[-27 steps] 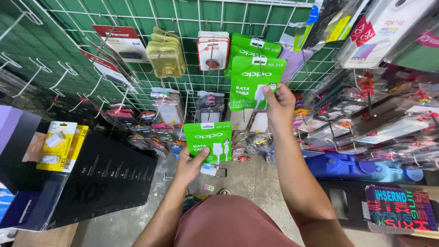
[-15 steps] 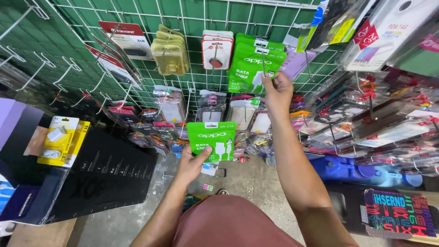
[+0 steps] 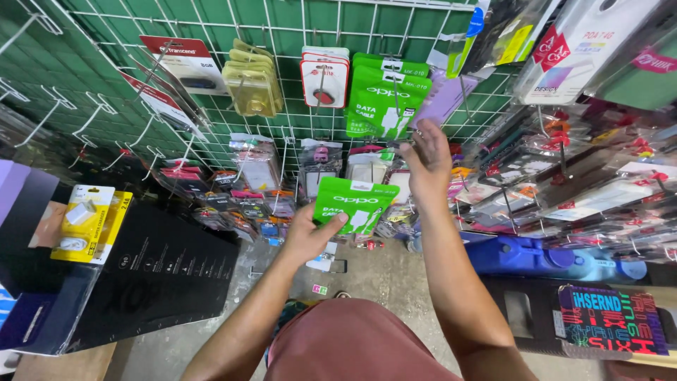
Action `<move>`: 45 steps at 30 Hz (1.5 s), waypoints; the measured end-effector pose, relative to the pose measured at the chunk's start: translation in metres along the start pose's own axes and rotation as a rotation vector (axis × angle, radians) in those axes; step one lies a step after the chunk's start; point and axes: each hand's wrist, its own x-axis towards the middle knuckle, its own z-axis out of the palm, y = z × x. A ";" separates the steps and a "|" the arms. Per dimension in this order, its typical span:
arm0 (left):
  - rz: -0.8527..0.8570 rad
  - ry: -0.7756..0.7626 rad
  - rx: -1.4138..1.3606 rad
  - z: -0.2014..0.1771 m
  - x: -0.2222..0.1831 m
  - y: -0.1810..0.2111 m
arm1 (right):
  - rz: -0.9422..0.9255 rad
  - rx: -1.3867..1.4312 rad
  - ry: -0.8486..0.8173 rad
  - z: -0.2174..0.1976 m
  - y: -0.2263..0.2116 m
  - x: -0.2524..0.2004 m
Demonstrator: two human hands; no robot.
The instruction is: The recorder is seen organizing and checking several data cables and phone accessories in a stationary store.
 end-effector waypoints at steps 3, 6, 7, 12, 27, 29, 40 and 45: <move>-0.016 -0.024 -0.077 0.007 0.015 0.013 | 0.160 0.256 -0.014 -0.001 -0.034 -0.026; 0.134 -0.031 -0.089 0.016 0.033 0.022 | 0.167 0.433 -0.163 -0.011 -0.041 -0.044; 0.135 -0.035 -0.089 0.018 0.039 0.026 | 0.164 0.433 -0.160 -0.018 -0.029 -0.048; 0.160 -0.030 -0.073 0.031 0.062 0.040 | 0.122 0.063 -0.278 -0.011 -0.052 -0.054; 0.141 -0.012 -0.114 0.045 0.082 0.051 | 0.118 0.041 -0.228 -0.010 -0.056 -0.044; 0.137 -0.002 -0.113 0.044 0.083 0.053 | 0.125 0.032 -0.235 -0.010 -0.048 -0.044; 0.210 -0.028 -0.096 0.040 0.094 0.036 | 0.169 0.046 -0.122 -0.007 -0.022 -0.032; -0.009 0.008 -0.102 0.035 0.115 0.017 | 0.076 0.001 -0.098 -0.009 0.014 -0.007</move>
